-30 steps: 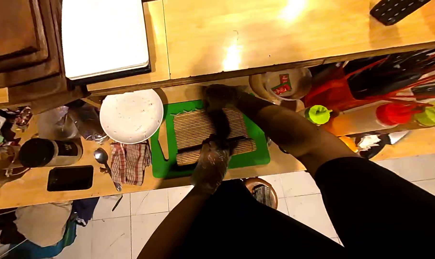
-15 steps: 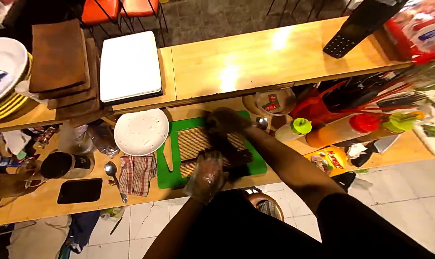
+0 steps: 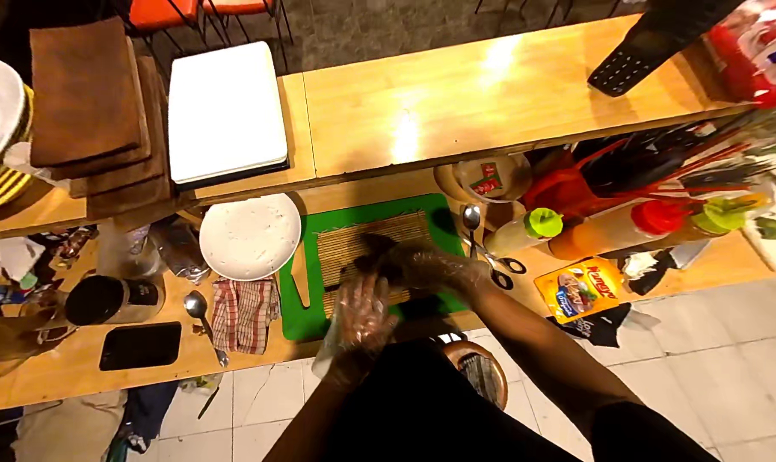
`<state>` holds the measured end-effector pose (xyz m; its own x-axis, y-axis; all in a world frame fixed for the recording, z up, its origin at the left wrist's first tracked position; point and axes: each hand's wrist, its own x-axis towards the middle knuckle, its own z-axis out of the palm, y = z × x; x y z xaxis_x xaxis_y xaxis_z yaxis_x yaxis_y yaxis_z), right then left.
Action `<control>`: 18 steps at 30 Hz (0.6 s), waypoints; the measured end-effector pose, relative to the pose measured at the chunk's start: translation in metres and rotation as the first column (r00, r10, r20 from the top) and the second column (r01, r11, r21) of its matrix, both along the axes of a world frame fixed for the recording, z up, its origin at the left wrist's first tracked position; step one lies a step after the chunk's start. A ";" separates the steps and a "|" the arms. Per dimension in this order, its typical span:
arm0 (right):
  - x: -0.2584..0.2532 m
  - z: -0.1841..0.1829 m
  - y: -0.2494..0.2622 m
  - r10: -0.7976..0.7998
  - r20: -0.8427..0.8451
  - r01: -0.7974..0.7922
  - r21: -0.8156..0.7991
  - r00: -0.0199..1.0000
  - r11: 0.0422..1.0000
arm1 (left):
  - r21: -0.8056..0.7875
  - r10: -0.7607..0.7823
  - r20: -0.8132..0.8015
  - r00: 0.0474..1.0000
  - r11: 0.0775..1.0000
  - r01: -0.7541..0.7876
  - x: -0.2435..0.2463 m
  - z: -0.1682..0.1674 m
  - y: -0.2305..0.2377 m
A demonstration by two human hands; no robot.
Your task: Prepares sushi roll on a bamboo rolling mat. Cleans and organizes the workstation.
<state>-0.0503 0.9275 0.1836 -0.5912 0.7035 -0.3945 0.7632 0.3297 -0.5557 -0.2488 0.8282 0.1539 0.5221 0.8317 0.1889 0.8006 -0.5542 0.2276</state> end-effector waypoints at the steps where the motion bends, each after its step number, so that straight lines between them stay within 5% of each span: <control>1: -0.003 0.001 0.006 0.016 0.029 -0.014 -0.048 0.999 0.999 | -0.002 -0.030 -0.018 0.999 1.000 0.030 0.005 0.004 -0.001; 9: -0.018 0.031 0.028 0.075 0.142 -0.048 -0.186 0.987 0.981 | 0.112 -0.087 -0.043 0.995 0.989 0.092 0.019 0.000 0.000; 18: -0.020 0.031 0.047 0.245 0.225 -0.183 -0.262 0.943 0.947 | 0.040 -0.044 -0.041 0.998 0.998 0.045 0.025 -0.016 0.015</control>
<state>-0.0702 0.9743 0.2141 -0.5771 0.4403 -0.6878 0.8134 0.3847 -0.4363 -0.2242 0.8435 0.1381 0.5662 0.7997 0.2000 0.7832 -0.5975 0.1720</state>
